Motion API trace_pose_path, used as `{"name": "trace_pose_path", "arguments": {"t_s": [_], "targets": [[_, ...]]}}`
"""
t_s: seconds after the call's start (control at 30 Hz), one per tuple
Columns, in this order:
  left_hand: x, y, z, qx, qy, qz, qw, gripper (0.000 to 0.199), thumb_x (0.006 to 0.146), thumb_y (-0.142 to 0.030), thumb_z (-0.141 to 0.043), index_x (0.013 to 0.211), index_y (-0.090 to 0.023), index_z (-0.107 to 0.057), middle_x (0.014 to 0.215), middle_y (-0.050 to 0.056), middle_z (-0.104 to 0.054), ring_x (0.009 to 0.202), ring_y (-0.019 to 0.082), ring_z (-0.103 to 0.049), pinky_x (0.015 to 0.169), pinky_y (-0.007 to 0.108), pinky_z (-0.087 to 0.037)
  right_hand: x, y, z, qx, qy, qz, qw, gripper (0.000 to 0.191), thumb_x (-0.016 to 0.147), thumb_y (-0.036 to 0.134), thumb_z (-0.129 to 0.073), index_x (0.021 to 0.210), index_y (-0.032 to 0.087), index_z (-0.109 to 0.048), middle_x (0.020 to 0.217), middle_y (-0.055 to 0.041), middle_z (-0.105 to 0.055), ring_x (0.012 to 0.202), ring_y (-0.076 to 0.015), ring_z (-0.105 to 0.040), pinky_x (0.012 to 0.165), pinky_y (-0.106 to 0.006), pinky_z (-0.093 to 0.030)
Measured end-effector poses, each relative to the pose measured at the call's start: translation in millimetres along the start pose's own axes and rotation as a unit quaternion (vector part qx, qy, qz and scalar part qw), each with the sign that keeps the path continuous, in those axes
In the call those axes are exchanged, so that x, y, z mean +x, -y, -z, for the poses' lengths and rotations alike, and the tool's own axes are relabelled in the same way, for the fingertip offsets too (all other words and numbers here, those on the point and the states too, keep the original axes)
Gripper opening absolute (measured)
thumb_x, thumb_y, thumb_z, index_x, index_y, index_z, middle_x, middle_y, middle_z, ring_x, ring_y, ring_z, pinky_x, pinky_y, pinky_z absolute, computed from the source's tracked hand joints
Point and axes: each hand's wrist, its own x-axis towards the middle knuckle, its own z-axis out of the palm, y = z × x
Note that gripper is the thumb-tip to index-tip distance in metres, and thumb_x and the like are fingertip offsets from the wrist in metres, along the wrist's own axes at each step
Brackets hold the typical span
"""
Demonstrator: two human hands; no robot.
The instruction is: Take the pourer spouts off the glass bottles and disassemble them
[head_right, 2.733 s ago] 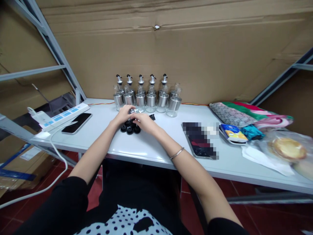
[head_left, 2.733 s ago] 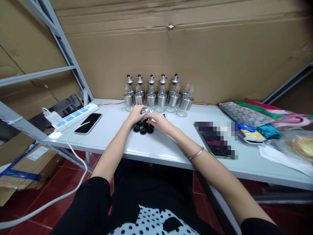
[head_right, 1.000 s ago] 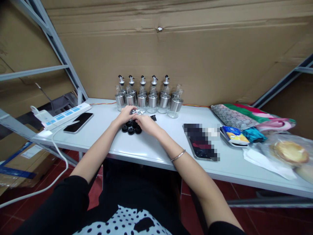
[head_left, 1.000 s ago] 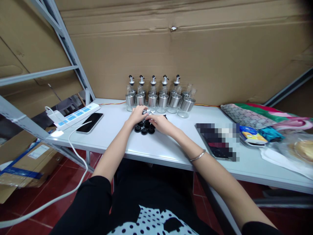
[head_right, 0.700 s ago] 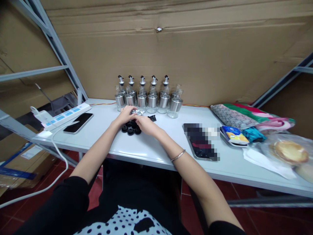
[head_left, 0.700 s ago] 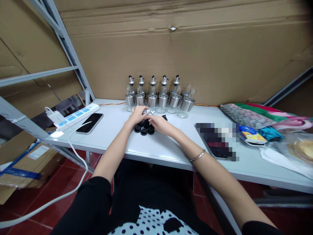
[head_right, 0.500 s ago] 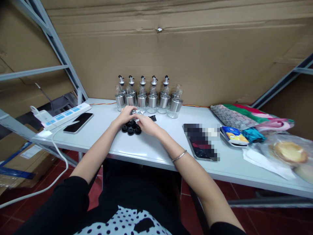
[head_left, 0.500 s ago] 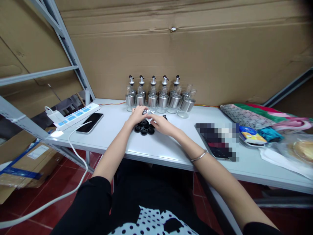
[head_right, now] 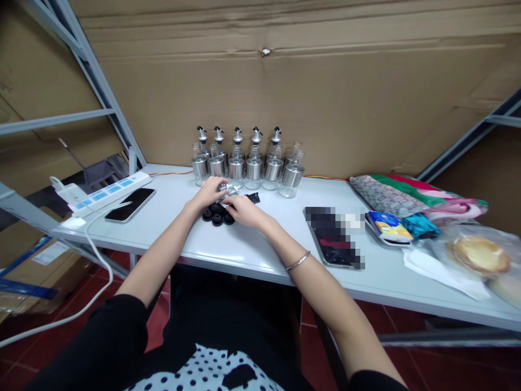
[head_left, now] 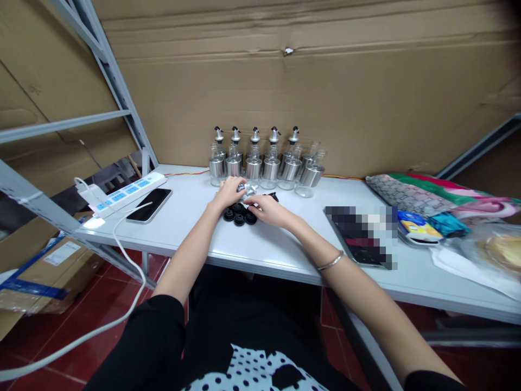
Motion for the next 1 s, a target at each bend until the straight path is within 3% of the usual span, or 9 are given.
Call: {"name": "trace_pose_path", "arguments": {"t_s": [0.43,0.83,0.93,1.0], "targets": [[2,2,-1.9,0.006,0.001,0.001,1.000,0.025,0.083,-0.027,-0.053,0.108,-0.021,-0.057,0.115,0.007,-0.061,0.113,0.026,-0.047,0.097,0.044,-0.035,2,-2,-5,0.022,-0.011,0.043,0.999,0.036,0.085,0.006,-0.040,0.106,0.014,-0.068,0.107,-0.0109,-0.070,0.100,-0.0198,-0.064,0.089,-0.035,-0.049],[0,2,-0.4,-0.002,-0.001,0.003,1.000,0.028,0.082,-0.029,-0.055,0.109,-0.022,-0.056,0.116,0.007,-0.061,0.114,0.025,-0.048,0.098,0.043,-0.035,0,0,-3,0.042,-0.035,0.032,0.998,0.041,0.078,0.000,-0.040,0.105,0.014,-0.067,0.103,-0.0105,-0.071,0.094,-0.0193,-0.065,0.086,-0.035,-0.049],[0,-1,0.7,-0.016,-0.013,0.012,1.000,0.031,0.083,-0.031,-0.055,0.113,-0.022,-0.053,0.116,0.007,-0.061,0.114,0.025,-0.049,0.099,0.043,-0.035,-1,1,1,0.027,-0.066,0.027,0.997,0.041,0.076,0.001,-0.039,0.101,0.017,-0.067,0.101,-0.0086,-0.071,0.094,-0.0198,-0.064,0.088,-0.035,-0.049],[-1,-3,2.8,-0.019,-0.043,0.016,0.999,0.029,0.085,-0.032,-0.053,0.112,-0.021,-0.053,0.114,0.007,-0.061,0.113,0.025,-0.049,0.099,0.043,-0.035,-1,-1,7,0.008,-0.138,-0.004,0.990,0.037,0.078,0.004,-0.040,0.102,0.018,-0.066,0.104,-0.0095,-0.069,0.101,-0.0216,-0.062,0.093,-0.038,-0.046]]}}
